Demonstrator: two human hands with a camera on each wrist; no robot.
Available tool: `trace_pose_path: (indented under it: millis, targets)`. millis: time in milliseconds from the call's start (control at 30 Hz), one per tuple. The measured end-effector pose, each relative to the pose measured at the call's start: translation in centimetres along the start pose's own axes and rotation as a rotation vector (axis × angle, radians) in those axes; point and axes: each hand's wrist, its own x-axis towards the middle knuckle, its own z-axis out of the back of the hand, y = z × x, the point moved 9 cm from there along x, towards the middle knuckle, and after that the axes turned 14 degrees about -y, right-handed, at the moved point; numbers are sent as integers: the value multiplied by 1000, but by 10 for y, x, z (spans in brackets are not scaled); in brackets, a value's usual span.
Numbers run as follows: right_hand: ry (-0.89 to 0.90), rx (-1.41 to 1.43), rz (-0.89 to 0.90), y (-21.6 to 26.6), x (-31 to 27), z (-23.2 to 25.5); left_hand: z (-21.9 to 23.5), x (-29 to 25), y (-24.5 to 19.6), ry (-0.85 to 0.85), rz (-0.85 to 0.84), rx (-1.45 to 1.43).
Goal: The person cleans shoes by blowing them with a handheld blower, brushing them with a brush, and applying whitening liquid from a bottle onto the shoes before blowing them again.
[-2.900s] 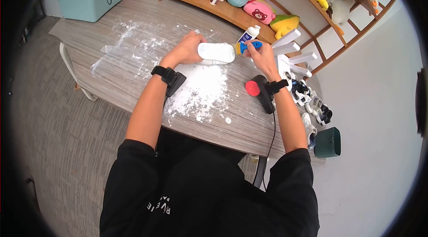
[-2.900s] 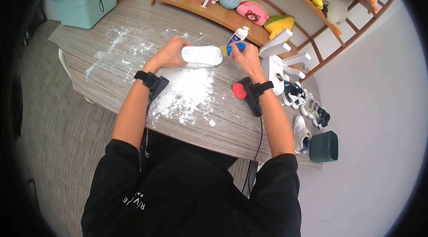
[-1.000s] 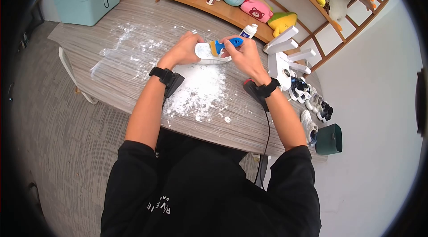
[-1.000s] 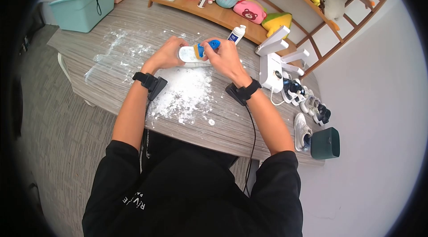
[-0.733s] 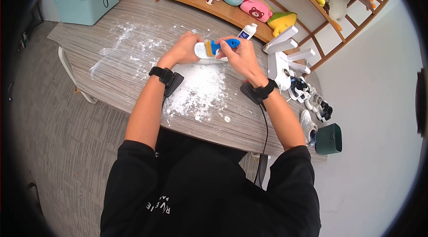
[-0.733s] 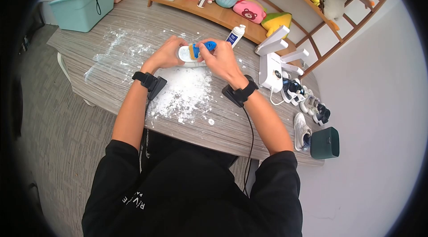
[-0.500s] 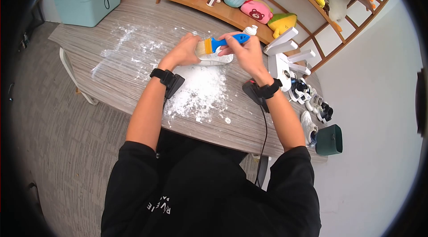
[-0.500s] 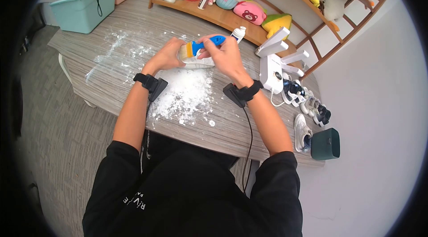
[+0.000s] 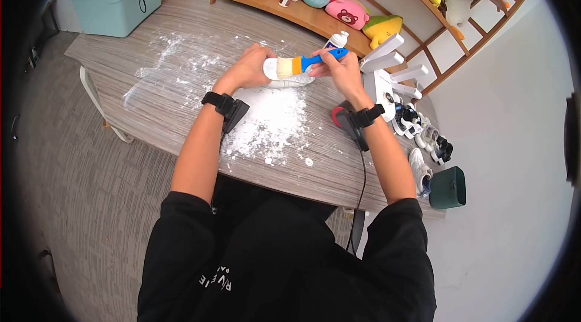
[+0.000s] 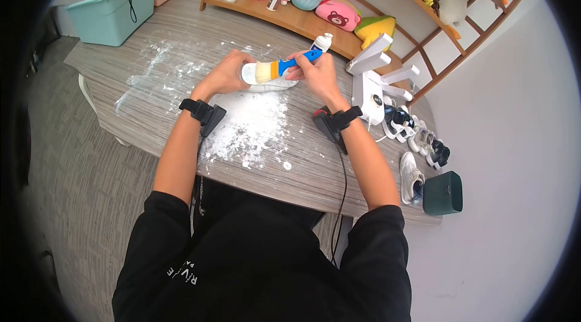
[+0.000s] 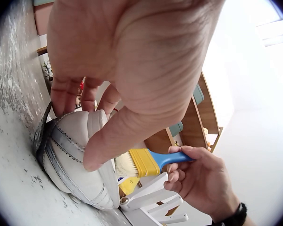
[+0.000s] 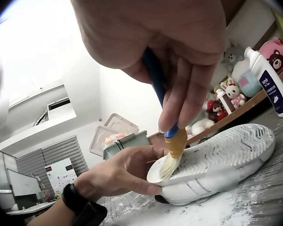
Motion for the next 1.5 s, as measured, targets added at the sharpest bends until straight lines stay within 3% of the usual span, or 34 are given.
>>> trace_pose_path:
  millis: [1067, 1300, 1500]
  targets:
    - [-113, -292, -23, -49, 23, 66, 0, -2, -3, 46, 64, 23]
    - [-148, -215, -24, -52, 22, 74, 2, -1, -3, -1, 35, -32]
    - [-151, -385, 23, -52, 31, 84, 2, 0, -1, -15, 18, -37]
